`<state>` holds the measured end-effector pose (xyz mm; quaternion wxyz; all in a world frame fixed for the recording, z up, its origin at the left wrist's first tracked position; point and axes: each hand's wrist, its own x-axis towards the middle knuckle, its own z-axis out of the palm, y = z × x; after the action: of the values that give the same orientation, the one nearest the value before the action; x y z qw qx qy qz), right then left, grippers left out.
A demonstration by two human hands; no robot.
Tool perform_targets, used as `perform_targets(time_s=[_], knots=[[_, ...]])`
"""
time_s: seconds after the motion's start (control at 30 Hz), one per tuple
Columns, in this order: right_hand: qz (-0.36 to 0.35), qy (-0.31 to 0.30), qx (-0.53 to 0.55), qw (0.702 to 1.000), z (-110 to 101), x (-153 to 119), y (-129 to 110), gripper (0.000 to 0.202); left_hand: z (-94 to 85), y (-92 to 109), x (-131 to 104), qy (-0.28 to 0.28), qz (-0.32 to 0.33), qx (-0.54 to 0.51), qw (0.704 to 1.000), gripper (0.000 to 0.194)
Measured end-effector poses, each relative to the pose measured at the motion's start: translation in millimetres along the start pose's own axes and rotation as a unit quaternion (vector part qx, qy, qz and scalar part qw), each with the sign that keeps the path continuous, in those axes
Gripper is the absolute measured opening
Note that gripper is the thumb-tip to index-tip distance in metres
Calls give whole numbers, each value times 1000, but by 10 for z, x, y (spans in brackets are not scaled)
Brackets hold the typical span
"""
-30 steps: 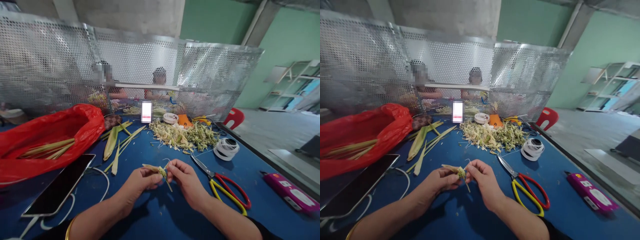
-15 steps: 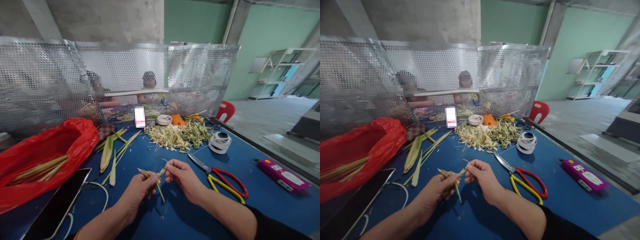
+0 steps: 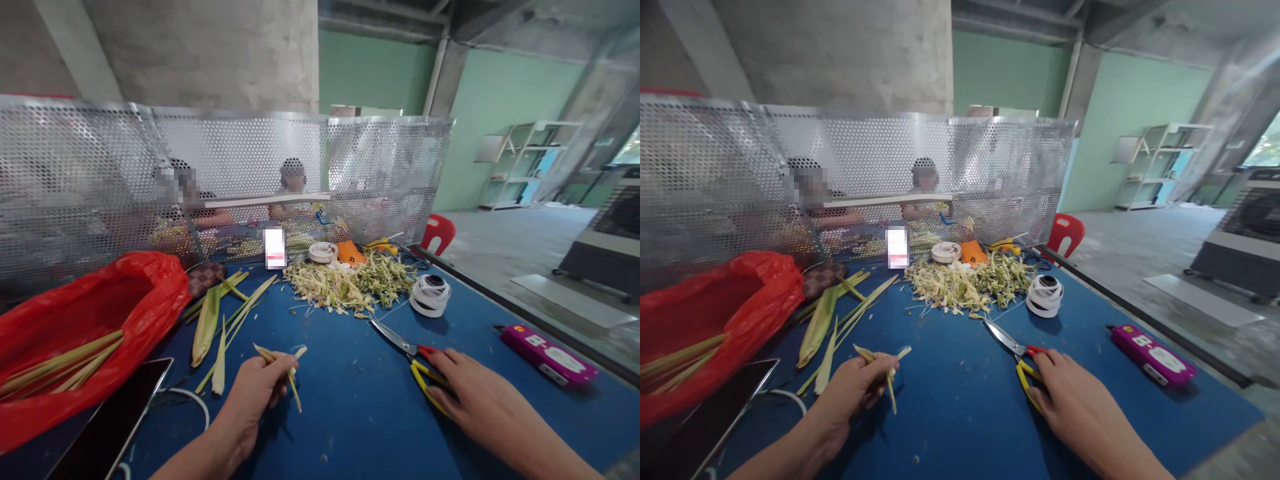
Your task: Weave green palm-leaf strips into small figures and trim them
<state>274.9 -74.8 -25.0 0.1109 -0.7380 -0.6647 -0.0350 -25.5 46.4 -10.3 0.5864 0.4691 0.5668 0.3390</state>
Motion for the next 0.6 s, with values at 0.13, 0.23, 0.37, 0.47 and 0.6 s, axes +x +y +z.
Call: perform_targets(time_s=[0.13, 0.23, 0.37, 0.47, 0.6], knots=[[-50, 1, 38, 998, 109, -251, 193, 41, 52, 54, 44, 8, -22, -16, 1000, 28], [-13, -12, 42, 999, 105, -168, 220, 48, 169, 153, 116, -17, -20, -33, 999, 28], [24, -41, 51, 998, 129, 24, 276, 61, 384, 282, 340, -10, -2, -58, 998, 22], [37, -32, 142, 989, 214, 110, 345, 65, 530, 365, 603, 12, -9, -74, 997, 22], [62, -30, 430, 900, 203, 257, 228, 62, 636, 430, 944, 46, -28, -104, 993, 33]])
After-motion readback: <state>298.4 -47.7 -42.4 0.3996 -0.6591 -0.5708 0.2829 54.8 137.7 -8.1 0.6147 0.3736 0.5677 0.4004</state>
